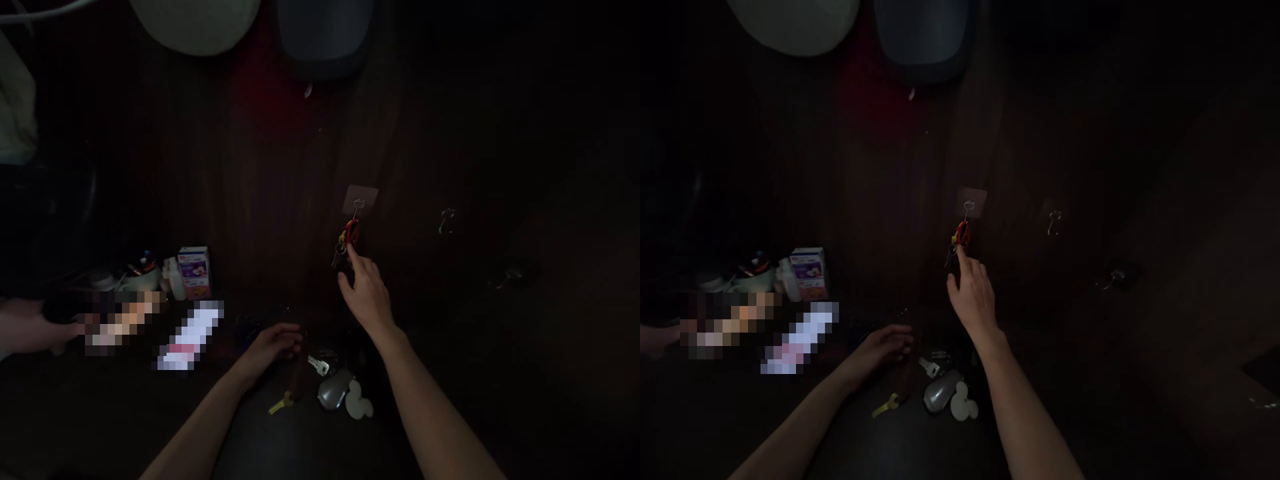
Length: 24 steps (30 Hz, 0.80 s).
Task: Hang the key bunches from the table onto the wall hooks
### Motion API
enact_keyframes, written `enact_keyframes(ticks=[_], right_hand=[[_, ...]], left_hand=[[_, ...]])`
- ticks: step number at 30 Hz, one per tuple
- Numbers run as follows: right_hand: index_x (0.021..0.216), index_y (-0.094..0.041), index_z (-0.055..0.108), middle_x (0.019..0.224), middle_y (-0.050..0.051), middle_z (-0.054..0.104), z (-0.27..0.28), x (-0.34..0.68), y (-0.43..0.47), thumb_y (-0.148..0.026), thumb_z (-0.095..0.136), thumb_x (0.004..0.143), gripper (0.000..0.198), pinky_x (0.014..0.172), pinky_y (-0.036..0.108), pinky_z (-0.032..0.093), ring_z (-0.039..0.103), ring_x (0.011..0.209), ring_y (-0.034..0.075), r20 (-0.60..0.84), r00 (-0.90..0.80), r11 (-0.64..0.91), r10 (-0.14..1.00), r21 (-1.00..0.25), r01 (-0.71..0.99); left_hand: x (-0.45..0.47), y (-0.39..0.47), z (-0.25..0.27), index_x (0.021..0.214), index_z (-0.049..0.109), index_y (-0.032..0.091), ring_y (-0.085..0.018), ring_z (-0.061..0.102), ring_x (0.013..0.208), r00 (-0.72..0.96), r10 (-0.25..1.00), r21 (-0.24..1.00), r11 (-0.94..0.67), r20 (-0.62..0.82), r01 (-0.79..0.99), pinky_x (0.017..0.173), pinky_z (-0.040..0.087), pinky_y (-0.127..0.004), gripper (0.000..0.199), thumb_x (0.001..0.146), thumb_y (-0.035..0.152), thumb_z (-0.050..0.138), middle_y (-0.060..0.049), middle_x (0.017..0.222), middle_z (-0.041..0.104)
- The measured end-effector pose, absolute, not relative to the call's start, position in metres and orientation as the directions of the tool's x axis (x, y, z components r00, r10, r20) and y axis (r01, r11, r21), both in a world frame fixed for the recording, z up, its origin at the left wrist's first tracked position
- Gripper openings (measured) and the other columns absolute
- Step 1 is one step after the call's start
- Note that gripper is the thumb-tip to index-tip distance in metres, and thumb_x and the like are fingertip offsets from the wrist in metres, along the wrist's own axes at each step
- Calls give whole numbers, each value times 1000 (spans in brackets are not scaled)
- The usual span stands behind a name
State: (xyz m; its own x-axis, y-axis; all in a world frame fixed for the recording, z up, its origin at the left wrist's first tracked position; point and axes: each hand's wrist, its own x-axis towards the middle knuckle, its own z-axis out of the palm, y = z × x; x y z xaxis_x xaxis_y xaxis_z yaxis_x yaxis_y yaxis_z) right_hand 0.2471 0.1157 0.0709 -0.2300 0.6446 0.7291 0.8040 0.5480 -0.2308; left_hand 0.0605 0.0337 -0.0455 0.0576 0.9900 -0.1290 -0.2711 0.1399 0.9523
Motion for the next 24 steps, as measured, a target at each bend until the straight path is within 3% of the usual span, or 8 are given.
enact_keyframes(ticks=[7, 12, 16, 20, 24], right_hand=[[133, -25, 43, 110, 6, 62, 29, 260, 108, -26, 46, 85, 48, 86, 42, 46, 53, 101, 24, 637, -274, 572, 720, -323, 754], [125, -24, 52, 105, 5, 66, 0, 271, 98, -25, 48, 84, 41, 85, 41, 47, 56, 99, 24, 498, -305, 522, 812, -384, 761], [112, -27, 62, 103, 5, 67, -17, 270, 82, -22, 48, 85, 31, 85, 41, 46, 58, 99, 23, 420, -401, 563, 814, -403, 721], [107, -30, 65, 103, 3, 67, -29, 264, 67, -20, 50, 85, 28, 88, 39, 44, 58, 100, 20, 343, -585, 677, 735, -429, 599], [105, -31, 65, 103, 2, 66, -39, 261, 67, -18, 53, 84, 28, 87, 36, 44, 57, 102, 19, 312, -647, 707, 696, -457, 540]], left_hand=[[50, 41, -48, 96, 63, 17, -14, 65, 80, -231, 966, 918, 16, -116, -395, 75, 49, -27, 22, 75, 22, 66, -8, 98, 68], [49, 43, -50, 95, 62, 16, -14, 65, 79, -258, 961, 931, 2, -104, -366, 74, 49, -27, 22, 73, 20, 64, -7, 95, 69], [51, 44, -51, 94, 62, 17, -14, 65, 77, -268, 961, 958, -12, -68, -286, 74, 49, -29, 23, 72, 24, 65, -6, 94, 68], [55, 43, -53, 93, 60, 19, -14, 63, 68, -272, 962, 996, -43, 21, -75, 68, 48, -28, 20, 76, 28, 59, -3, 86, 67], [60, 36, -54, 89, 65, 22, -18, 64, 80, -39, 974, 924, -198, 223, 328, 76, 46, -29, 14, 80, 24, 54, -1, 85, 68]])
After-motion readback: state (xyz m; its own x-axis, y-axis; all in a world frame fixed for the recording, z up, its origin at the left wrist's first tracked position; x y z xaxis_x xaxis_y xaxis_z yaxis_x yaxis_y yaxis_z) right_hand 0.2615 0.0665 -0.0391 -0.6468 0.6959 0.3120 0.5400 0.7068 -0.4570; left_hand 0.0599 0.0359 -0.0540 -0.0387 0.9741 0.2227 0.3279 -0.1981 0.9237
